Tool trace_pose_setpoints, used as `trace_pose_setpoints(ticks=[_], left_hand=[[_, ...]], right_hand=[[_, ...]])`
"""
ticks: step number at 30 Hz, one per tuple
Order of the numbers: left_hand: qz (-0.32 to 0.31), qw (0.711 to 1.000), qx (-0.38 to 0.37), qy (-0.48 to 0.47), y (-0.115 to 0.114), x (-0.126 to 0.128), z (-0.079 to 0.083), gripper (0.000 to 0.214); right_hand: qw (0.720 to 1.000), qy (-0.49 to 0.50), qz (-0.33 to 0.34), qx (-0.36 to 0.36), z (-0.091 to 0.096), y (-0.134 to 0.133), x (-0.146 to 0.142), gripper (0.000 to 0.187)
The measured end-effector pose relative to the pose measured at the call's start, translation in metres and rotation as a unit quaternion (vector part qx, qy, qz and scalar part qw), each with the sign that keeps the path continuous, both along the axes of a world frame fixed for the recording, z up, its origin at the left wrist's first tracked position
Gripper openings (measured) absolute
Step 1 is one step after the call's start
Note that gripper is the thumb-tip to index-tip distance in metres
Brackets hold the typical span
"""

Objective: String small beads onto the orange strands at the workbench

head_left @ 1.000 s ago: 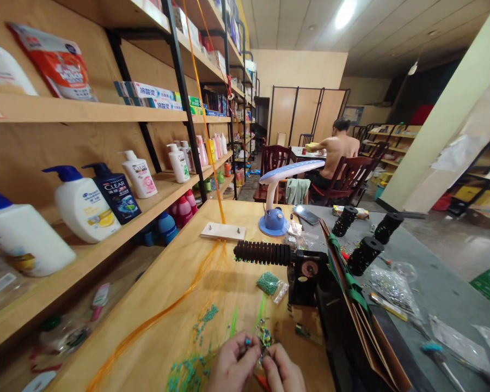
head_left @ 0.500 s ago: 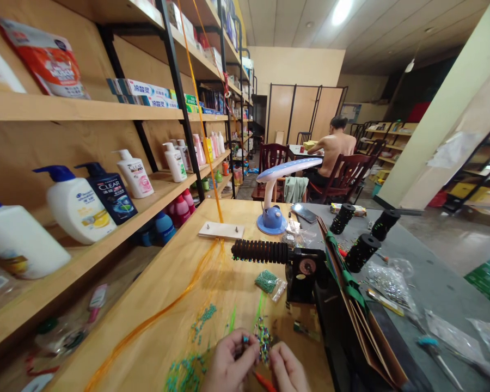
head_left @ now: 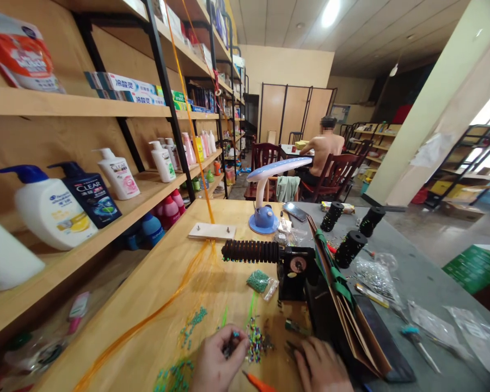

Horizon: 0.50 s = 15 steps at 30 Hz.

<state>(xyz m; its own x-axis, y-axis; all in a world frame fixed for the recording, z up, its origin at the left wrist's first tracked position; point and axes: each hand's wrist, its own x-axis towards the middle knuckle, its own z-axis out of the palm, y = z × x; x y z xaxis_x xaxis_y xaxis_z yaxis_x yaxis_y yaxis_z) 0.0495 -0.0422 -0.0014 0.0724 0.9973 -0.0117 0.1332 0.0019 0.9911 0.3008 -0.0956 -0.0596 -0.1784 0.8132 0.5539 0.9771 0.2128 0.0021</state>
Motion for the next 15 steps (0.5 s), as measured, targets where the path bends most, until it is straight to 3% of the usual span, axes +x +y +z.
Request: trace_pose_setpoints(ticks=[6, 10, 12, 13, 15], left_hand=[[0.014, 1.0, 0.017, 0.01, -0.001, 0.003, 0.016, 0.029], [0.004, 1.0, 0.026, 0.015, 0.0, 0.004, 0.032, 0.025], [-0.02, 0.999, 0.023, 0.024, 0.002, 0.004, 0.039, 0.023], [-0.032, 0.999, 0.022, 0.029, 0.003, 0.003, 0.041, 0.023], [-0.046, 0.998, 0.031, 0.043, 0.005, 0.004, 0.045, 0.021]], right_hand=[[0.998, 0.014, -0.051, -0.043, 0.03, 0.034, -0.011, 0.034], [0.978, 0.193, -0.024, -0.076, 0.037, 0.042, -0.023, 0.028], [0.922, 0.362, 0.02, -0.133, 0.036, 0.038, -0.034, 0.022], [0.874, 0.453, 0.04, -0.171, 0.035, 0.036, -0.042, 0.022], [0.753, 0.611, 0.048, -0.241, 0.033, 0.032, -0.059, 0.038]])
